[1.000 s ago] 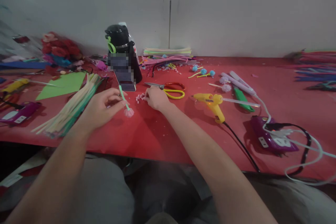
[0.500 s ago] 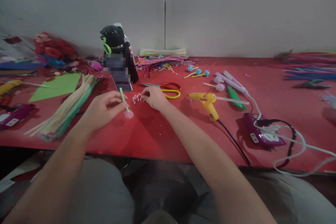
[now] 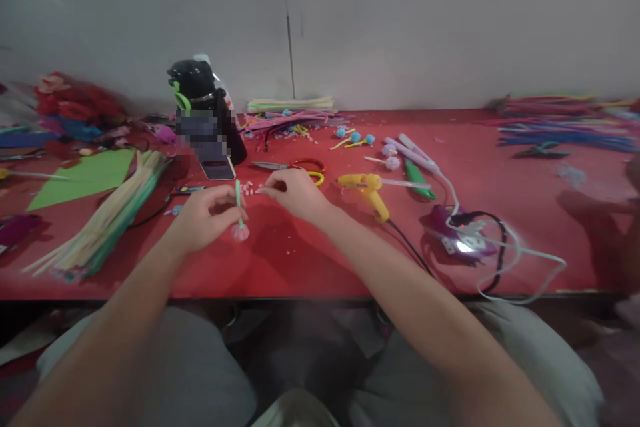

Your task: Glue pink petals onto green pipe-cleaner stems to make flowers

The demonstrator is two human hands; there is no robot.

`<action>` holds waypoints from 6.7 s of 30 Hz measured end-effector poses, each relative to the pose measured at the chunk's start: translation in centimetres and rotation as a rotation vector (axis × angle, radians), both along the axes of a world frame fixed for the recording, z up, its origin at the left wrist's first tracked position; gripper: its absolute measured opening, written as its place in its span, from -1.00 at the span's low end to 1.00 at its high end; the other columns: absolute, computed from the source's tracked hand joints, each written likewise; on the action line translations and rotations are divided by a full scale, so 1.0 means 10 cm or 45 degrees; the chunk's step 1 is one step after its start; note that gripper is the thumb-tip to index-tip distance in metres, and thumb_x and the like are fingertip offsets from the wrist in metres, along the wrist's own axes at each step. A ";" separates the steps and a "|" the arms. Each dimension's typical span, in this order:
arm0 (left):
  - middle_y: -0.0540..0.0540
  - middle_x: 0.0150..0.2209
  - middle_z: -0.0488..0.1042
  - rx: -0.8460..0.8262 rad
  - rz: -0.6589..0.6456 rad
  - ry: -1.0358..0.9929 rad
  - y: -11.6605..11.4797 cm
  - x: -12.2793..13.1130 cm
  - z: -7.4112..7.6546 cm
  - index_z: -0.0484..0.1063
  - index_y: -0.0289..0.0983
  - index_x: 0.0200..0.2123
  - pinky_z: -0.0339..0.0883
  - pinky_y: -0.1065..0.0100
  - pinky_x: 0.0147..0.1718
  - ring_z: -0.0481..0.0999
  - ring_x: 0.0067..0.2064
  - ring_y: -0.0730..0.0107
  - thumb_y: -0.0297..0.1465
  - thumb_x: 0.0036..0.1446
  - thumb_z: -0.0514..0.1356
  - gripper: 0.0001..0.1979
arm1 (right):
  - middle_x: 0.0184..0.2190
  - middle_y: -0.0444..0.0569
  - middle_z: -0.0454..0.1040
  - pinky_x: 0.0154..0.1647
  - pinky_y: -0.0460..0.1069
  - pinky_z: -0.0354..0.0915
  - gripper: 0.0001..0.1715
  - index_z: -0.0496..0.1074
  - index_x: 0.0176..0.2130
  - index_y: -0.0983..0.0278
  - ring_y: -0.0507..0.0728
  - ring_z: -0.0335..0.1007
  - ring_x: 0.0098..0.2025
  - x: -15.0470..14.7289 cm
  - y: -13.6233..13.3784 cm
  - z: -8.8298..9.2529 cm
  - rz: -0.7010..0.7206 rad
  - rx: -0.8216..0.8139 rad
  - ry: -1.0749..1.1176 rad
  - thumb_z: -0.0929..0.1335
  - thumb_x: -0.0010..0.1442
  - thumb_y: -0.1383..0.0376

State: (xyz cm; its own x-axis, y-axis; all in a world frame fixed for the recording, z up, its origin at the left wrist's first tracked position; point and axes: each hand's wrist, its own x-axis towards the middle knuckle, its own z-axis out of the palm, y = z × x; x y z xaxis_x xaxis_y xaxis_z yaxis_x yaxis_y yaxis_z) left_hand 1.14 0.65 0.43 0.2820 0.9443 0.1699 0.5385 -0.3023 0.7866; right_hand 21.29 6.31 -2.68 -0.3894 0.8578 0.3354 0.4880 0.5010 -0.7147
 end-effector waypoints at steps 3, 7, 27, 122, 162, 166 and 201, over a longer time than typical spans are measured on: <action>-0.05 -0.44 0.57 -0.021 -0.070 -0.033 -0.04 0.23 0.04 0.45 -0.26 -0.42 0.42 0.33 -0.34 0.57 -0.37 0.32 -0.39 0.11 0.18 -0.90 | -0.34 -0.04 0.57 -0.24 -0.04 0.25 -0.79 0.52 -0.30 0.29 0.08 0.41 -0.30 0.33 -0.34 0.12 0.064 -0.006 -0.030 0.30 0.31 0.34; -0.02 -0.53 0.52 -0.046 -0.203 -0.004 -0.11 0.51 0.12 0.43 -0.26 -0.48 0.41 0.35 -0.37 0.56 -0.42 0.33 -0.27 0.21 0.19 -0.75 | -0.41 -0.07 0.53 -0.31 -0.04 0.23 -0.75 0.50 -0.33 0.27 0.06 0.36 -0.38 0.68 -0.75 0.18 -0.013 -0.160 0.060 0.33 0.32 0.20; -0.02 -0.47 0.54 -0.316 -0.405 0.046 -0.38 0.73 -0.03 0.47 -0.27 -0.35 0.35 0.40 -0.33 0.53 -0.39 0.39 -0.36 0.28 0.11 -0.80 | -0.46 -0.13 0.51 -0.41 -0.12 0.20 -0.85 0.49 -0.37 0.32 -0.02 0.35 -0.46 0.78 -1.02 0.18 0.084 -0.253 -0.147 0.37 0.07 0.53; 0.03 -0.49 0.58 0.353 0.209 -0.186 -0.46 0.70 0.02 0.61 -0.23 -0.40 0.42 0.48 -0.45 0.53 -0.47 0.47 -0.36 0.14 0.34 -0.90 | -0.33 0.03 0.55 -0.23 0.05 0.38 -0.77 0.48 -0.17 0.25 0.13 0.43 -0.31 0.53 -1.31 0.01 0.005 0.760 -0.175 0.24 0.40 0.43; 0.00 -0.40 0.63 0.442 0.102 -0.337 -0.45 0.70 0.01 0.65 -0.23 -0.37 0.44 0.45 -0.36 0.55 -0.39 0.46 -0.45 0.12 0.37 -0.97 | -0.35 -0.06 0.48 -0.25 0.03 0.46 -0.72 0.30 -0.30 0.23 0.10 0.49 -0.28 0.46 -1.33 0.05 -0.136 -0.590 0.842 0.40 0.26 0.11; 0.00 -0.40 0.63 0.490 0.067 -0.341 -0.45 0.71 0.02 0.65 -0.22 -0.36 0.43 0.42 -0.34 0.54 -0.38 0.45 -0.47 0.12 0.37 -0.96 | -0.37 -0.09 0.50 -0.24 0.01 0.46 -0.52 0.28 -0.35 0.24 0.06 0.49 -0.33 0.42 -1.29 0.05 -0.102 -0.826 1.042 0.56 0.02 0.08; -0.03 -0.39 0.63 0.430 -0.039 -0.344 -0.49 0.73 0.02 0.65 -0.18 -0.41 0.41 0.41 -0.45 0.56 -0.39 0.42 -0.43 0.10 0.39 -0.95 | -0.36 -0.11 0.51 -0.14 0.07 0.48 -0.50 0.22 -0.42 0.18 0.13 0.55 -0.24 0.42 -1.29 0.00 -0.205 -0.632 0.937 0.58 -0.03 0.14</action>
State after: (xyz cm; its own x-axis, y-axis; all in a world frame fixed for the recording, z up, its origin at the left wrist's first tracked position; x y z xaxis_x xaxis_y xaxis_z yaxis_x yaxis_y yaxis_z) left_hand 8.48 -4.29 0.65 0.2122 0.8148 0.5396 0.3138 -0.5797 0.7520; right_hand 25.46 -6.64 -2.65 -0.0849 0.9960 0.0288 -0.1403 0.0167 -0.9900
